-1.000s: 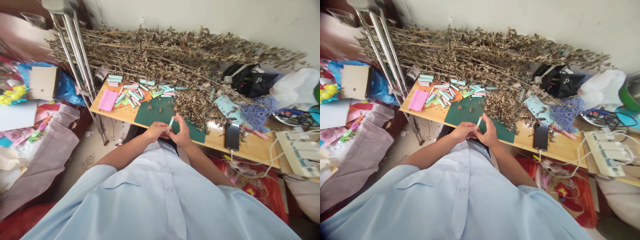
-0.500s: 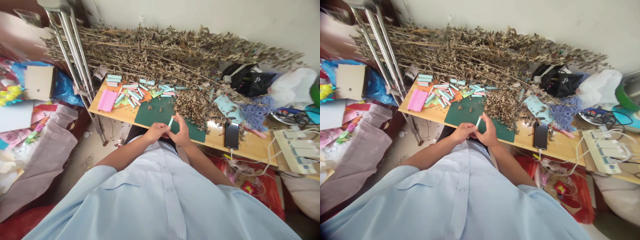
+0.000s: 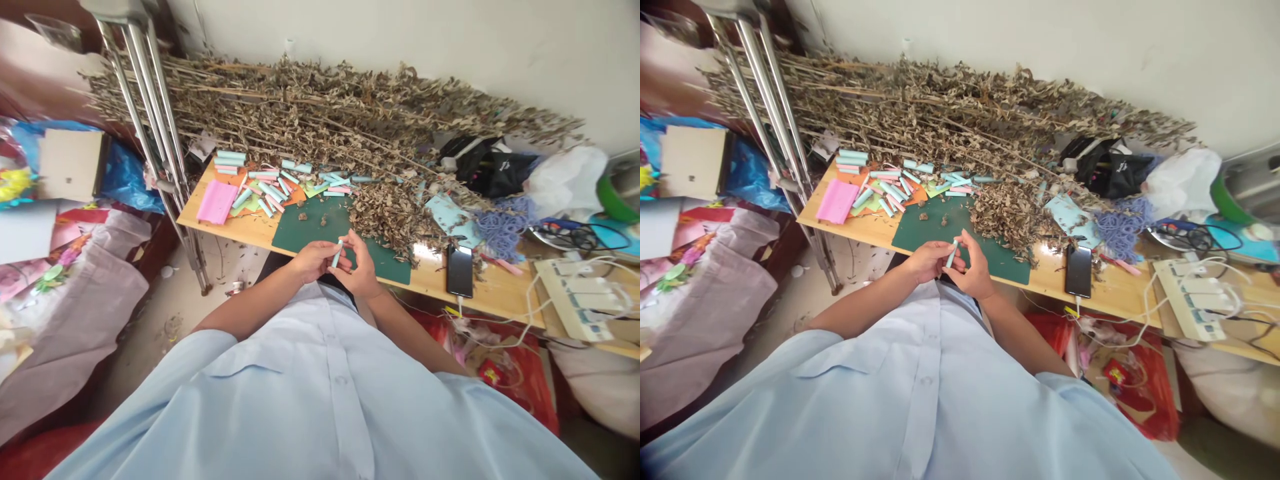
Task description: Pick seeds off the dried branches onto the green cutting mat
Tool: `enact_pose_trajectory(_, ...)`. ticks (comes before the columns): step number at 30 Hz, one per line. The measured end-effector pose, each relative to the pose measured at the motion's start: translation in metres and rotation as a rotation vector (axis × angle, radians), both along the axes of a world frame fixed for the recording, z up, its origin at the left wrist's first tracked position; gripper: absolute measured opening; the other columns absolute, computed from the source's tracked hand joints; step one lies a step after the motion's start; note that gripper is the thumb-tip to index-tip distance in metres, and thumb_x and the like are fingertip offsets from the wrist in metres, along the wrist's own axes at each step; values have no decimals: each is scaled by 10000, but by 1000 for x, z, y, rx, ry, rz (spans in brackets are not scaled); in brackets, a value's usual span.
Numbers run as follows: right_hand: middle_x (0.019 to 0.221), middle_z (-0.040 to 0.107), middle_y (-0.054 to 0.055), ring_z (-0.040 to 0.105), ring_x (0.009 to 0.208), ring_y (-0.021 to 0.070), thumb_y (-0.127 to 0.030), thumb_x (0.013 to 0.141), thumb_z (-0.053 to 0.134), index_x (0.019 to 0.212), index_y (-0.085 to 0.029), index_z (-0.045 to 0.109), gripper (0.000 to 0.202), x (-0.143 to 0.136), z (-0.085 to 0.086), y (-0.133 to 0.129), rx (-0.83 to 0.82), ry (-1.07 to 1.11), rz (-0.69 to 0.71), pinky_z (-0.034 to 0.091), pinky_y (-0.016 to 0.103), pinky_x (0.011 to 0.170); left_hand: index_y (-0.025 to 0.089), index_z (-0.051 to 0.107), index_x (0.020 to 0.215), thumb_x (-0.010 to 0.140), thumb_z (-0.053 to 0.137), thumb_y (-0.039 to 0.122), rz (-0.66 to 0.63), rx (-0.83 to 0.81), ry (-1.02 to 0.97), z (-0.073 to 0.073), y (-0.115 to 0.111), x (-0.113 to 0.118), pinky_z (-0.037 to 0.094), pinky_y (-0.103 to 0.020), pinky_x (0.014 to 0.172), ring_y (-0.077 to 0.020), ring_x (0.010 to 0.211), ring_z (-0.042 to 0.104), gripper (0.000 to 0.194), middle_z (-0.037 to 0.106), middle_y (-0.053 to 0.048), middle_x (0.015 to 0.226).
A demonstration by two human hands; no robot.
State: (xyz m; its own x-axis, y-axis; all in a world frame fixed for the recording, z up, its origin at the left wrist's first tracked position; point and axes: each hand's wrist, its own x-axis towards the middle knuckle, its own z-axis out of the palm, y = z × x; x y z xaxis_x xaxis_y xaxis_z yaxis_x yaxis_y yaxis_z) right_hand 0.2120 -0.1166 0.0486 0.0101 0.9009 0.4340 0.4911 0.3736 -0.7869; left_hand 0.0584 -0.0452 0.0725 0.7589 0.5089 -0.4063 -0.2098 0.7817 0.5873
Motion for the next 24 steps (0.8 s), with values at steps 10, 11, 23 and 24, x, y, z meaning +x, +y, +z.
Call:
enact_pose_trajectory(10, 1430, 549, 160, 567, 1297, 350, -353, 808, 785, 1614, -256, 230, 984, 0, 10, -1, 42, -198, -1, 501, 565, 1112, 108, 632, 844, 697, 892, 435, 54, 61, 83, 1, -4, -3, 575, -290, 615, -206, 639, 724, 443, 733, -104, 691)
enact_pose_trajectory(11, 1429, 553, 160, 569, 1296, 349, -359, 809, 785, 1614, -256, 230, 983, -1, 12, -1, 44, -205, -9, 501, 566, 1111, 111, 624, 830, 689, 898, 432, 64, 69, 88, 2, -5, -4, 575, -289, 612, -207, 636, 723, 444, 728, -100, 677)
enact_pose_trajectory(23, 1429, 586, 167, 602, 1295, 341, -373, 804, 797, 1571, -213, 320, 918, -10, 15, -3, 79, -175, -23, 508, 543, 1111, 85, 662, 896, 785, 822, 448, 25, 46, 21, 11, 2, -8, 577, -294, 649, -202, 645, 724, 412, 739, -121, 716)
enact_pose_trajectory(24, 1432, 584, 168, 601, 1296, 340, -372, 803, 797, 1575, -213, 312, 925, -10, 14, -3, 79, -177, -23, 508, 543, 1111, 88, 658, 887, 786, 819, 455, 27, 56, 24, 11, 2, -7, 572, -289, 642, -200, 638, 722, 413, 737, -119, 709)
